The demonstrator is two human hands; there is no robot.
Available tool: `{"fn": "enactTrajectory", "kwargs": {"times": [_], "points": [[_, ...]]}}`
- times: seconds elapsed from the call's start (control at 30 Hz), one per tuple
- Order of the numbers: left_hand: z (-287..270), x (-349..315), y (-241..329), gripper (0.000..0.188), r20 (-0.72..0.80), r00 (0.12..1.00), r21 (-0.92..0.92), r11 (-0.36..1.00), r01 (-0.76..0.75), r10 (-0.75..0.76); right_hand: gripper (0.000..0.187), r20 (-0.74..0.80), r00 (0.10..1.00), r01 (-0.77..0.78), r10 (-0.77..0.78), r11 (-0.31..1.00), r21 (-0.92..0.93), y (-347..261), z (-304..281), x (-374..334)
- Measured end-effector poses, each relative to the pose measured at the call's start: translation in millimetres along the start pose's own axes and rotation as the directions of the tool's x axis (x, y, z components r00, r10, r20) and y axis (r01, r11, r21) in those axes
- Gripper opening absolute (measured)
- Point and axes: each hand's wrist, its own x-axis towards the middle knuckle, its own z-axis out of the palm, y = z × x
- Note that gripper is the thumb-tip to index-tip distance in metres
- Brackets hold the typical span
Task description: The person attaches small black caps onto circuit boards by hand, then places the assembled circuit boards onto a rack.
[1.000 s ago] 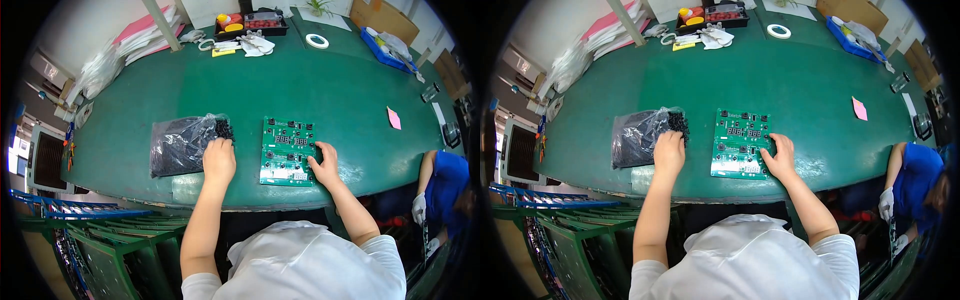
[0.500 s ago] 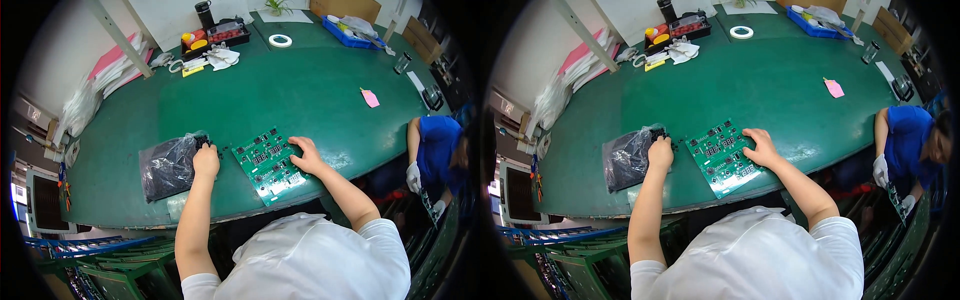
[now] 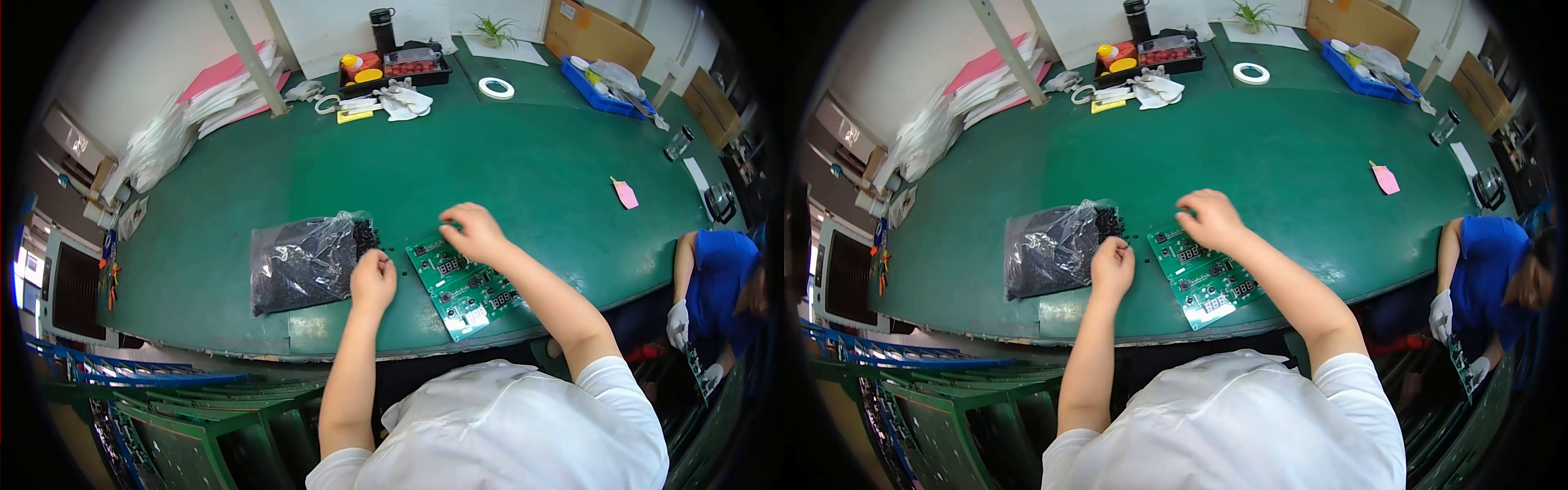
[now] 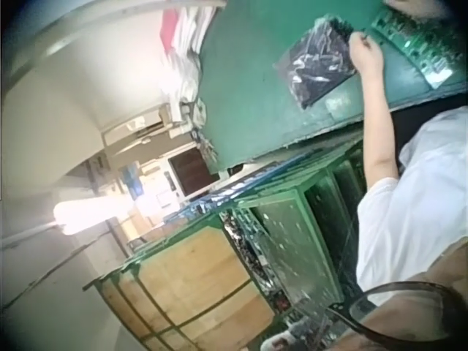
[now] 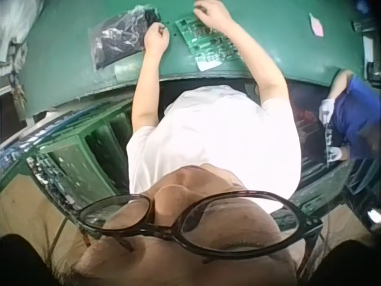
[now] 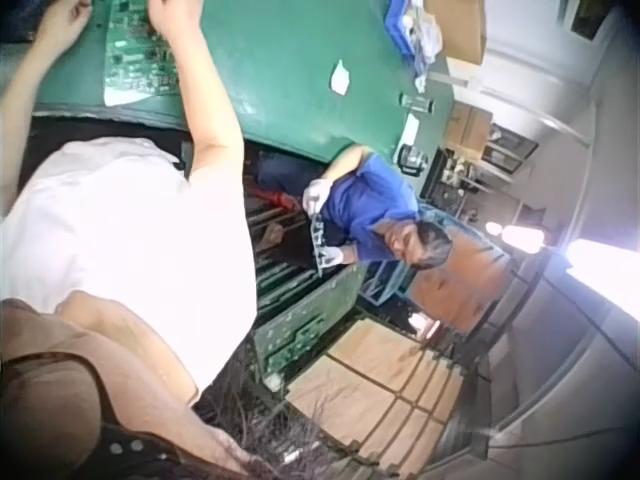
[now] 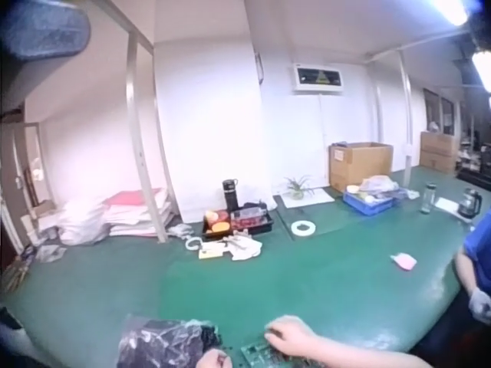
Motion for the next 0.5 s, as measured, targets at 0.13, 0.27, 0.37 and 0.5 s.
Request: {"fn": "enactTrajectory", "kwargs": {"times": [0.13, 0.27, 0.37, 0.5], "points": [[8, -41, 3, 0.01, 0.035, 0.999, 0.03, 0.999, -0.039, 0.038, 0.054, 0.375, 0.922, 0.19, -0.099, 0.958, -0.214, -49, 38, 22], [6, -58, -7, 0.01, -0.021, 0.997, -0.007, 0.997, -0.077, 0.077, 0.066, 0.501, 0.864, 0.337, -0.047, 0.795, -0.505, -67, 53, -14], [8, -61, -11, 0.01, -0.042, 0.998, -0.094, 0.994, -0.059, 0.055, 0.061, 0.584, 0.804, 0.456, -0.115, 0.749, -0.48, -67, 45, -38], [10, -60, -17, 0.012, -0.081, 0.997, -0.234, 0.972, -0.016, -0.003, 0.057, 0.736, 0.533, 0.702, -0.418, 0.704, -0.11, -57, 1, -70]]}}
